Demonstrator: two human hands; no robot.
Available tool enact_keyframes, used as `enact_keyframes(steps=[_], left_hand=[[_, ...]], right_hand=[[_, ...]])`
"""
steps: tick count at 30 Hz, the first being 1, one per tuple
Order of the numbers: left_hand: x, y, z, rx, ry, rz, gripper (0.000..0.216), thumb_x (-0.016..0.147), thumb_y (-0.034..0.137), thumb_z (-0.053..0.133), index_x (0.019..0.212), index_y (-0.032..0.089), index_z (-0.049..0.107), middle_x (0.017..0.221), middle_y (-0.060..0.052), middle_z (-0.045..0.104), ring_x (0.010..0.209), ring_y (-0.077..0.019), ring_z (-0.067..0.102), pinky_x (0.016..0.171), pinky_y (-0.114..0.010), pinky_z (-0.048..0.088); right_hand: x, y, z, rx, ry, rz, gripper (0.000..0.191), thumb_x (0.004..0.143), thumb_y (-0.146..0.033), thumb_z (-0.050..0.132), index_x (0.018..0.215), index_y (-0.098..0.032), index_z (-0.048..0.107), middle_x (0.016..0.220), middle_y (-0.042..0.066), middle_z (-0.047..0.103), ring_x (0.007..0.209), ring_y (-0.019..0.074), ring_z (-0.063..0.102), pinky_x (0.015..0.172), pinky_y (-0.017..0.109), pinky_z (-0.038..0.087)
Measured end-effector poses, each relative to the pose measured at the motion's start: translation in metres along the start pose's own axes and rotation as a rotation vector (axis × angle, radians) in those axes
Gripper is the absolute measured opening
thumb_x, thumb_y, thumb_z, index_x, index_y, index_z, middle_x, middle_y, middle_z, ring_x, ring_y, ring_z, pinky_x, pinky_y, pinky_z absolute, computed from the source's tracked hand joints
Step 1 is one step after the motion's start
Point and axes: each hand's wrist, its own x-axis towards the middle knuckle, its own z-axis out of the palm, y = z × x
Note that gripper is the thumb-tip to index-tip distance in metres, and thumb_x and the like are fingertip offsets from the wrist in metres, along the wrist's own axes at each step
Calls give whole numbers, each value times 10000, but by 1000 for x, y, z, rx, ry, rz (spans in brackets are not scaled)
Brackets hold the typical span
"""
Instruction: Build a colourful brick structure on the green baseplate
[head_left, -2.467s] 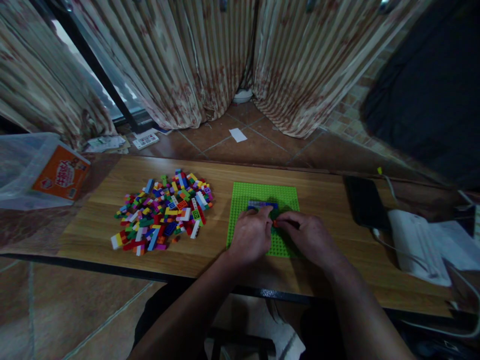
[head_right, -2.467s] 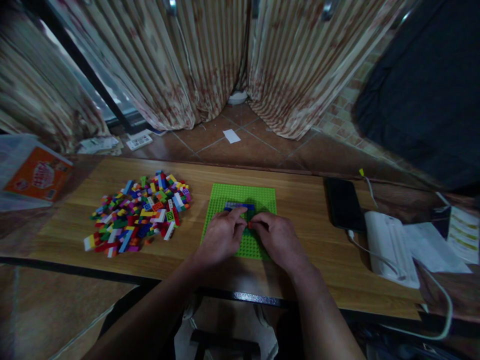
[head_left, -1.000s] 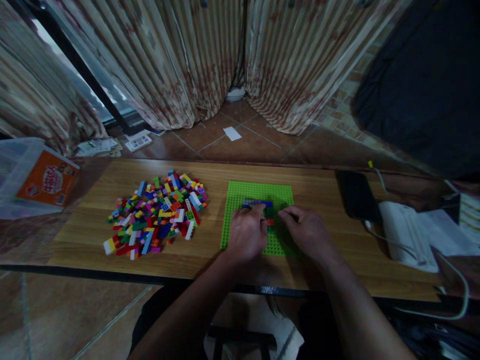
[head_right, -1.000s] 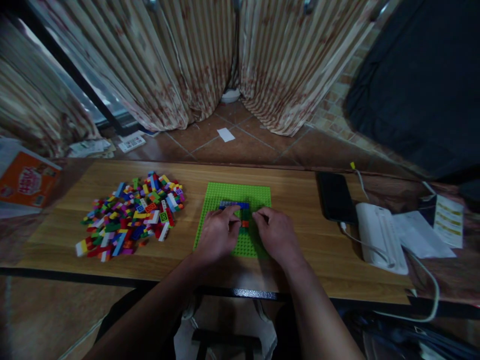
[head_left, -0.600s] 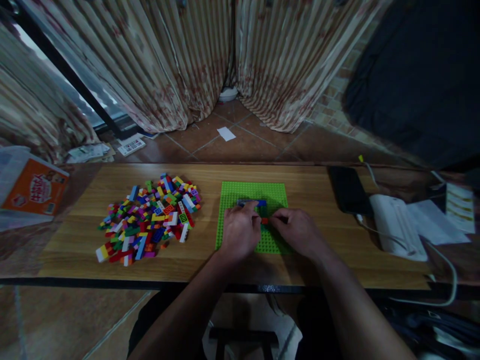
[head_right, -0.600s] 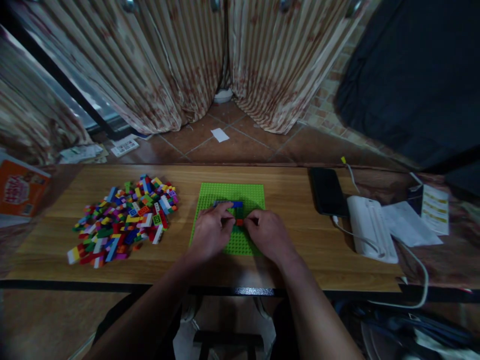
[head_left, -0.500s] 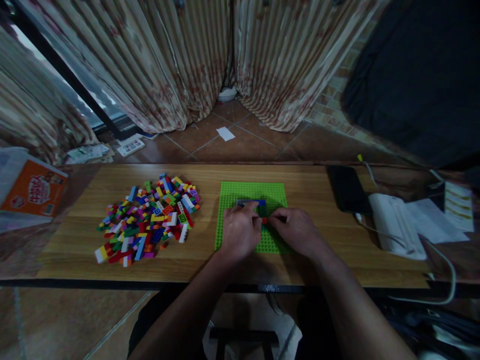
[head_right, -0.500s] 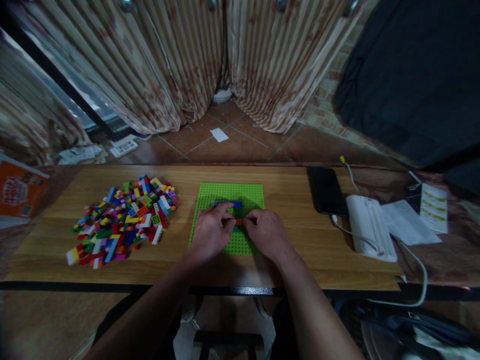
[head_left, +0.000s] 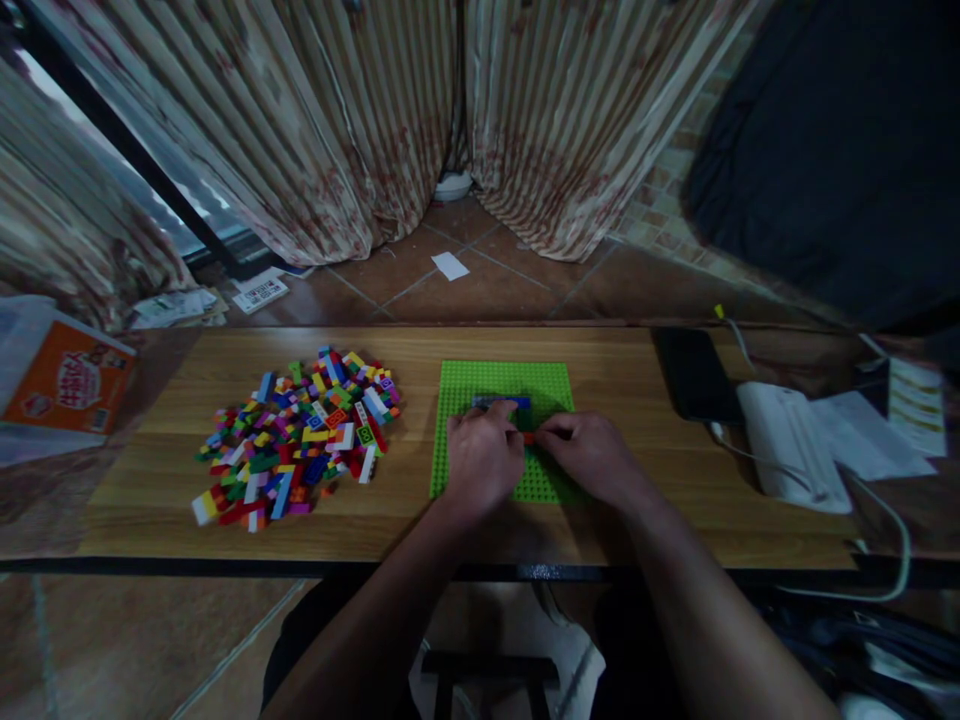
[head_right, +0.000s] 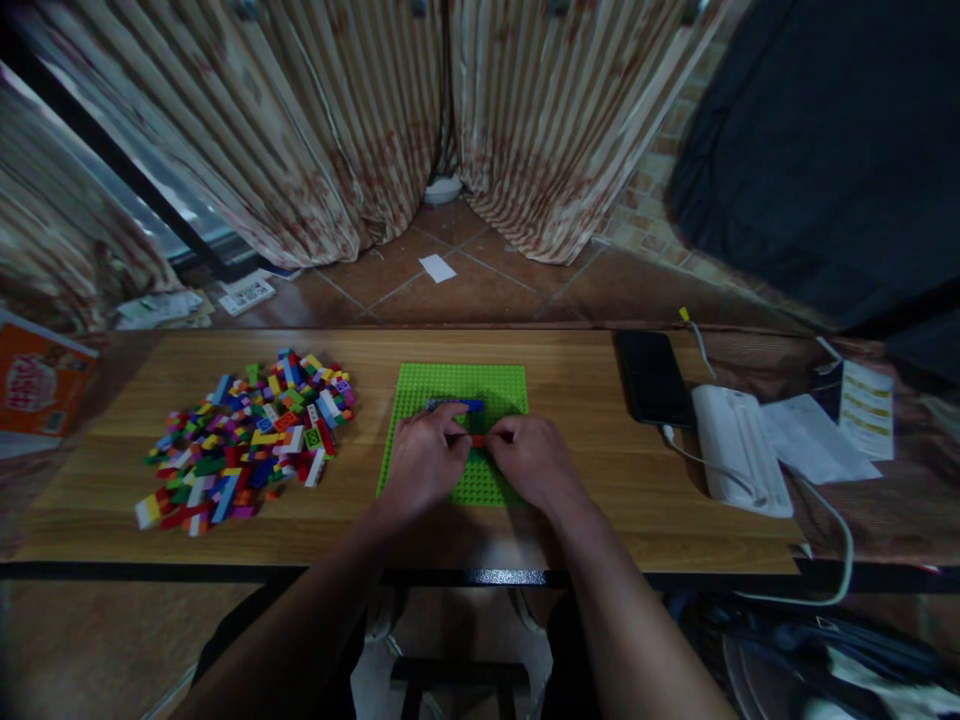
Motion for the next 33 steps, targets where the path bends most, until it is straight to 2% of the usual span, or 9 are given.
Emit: enact_keyframes(steps=[8,21,27,30,33], left_hand=[[4,6,-5,-24,-36,-74,382,812,147,577,1173,233,664,925,-30,758,904,-224,676,894,-407,436],[6,6,-2,-19,-55,-34,459,803,140,537,1236,256,639,857,-17,761,925,-233,671,909,-430,440],[8,2,-5,-69,-70,-33,452,806,142,559,1246,217,627,846,-13,762,868,-205,679,901,-379,462],[12,-1,-7,-82,-26,-17,378,839,148,545,1201,200,642,912,-28,760,871,-193,677,895,-356,463],[14,-3,-11,-47,84,8,266,872,156,524,1084,201,678,994,-37,746,943,-201,658,917,-360,440]], right_hand=[[2,-1,-1,48,-8,47,227,792,-233,550,754,-178,767,696,25,729,626,147,597,611,276,378],[4,-3,1,37,-9,41,239,767,-208,544,763,-179,781,720,39,745,649,160,619,618,276,397],[4,0,-4,59,-48,34,231,780,-222,544,734,-180,767,681,21,727,618,151,607,610,271,399],[8,6,-7,103,16,58,223,790,-271,569,765,-185,773,722,27,743,649,162,631,622,274,417],[13,8,-7,120,120,87,235,809,-301,574,811,-186,778,766,43,756,694,178,653,651,286,437]])
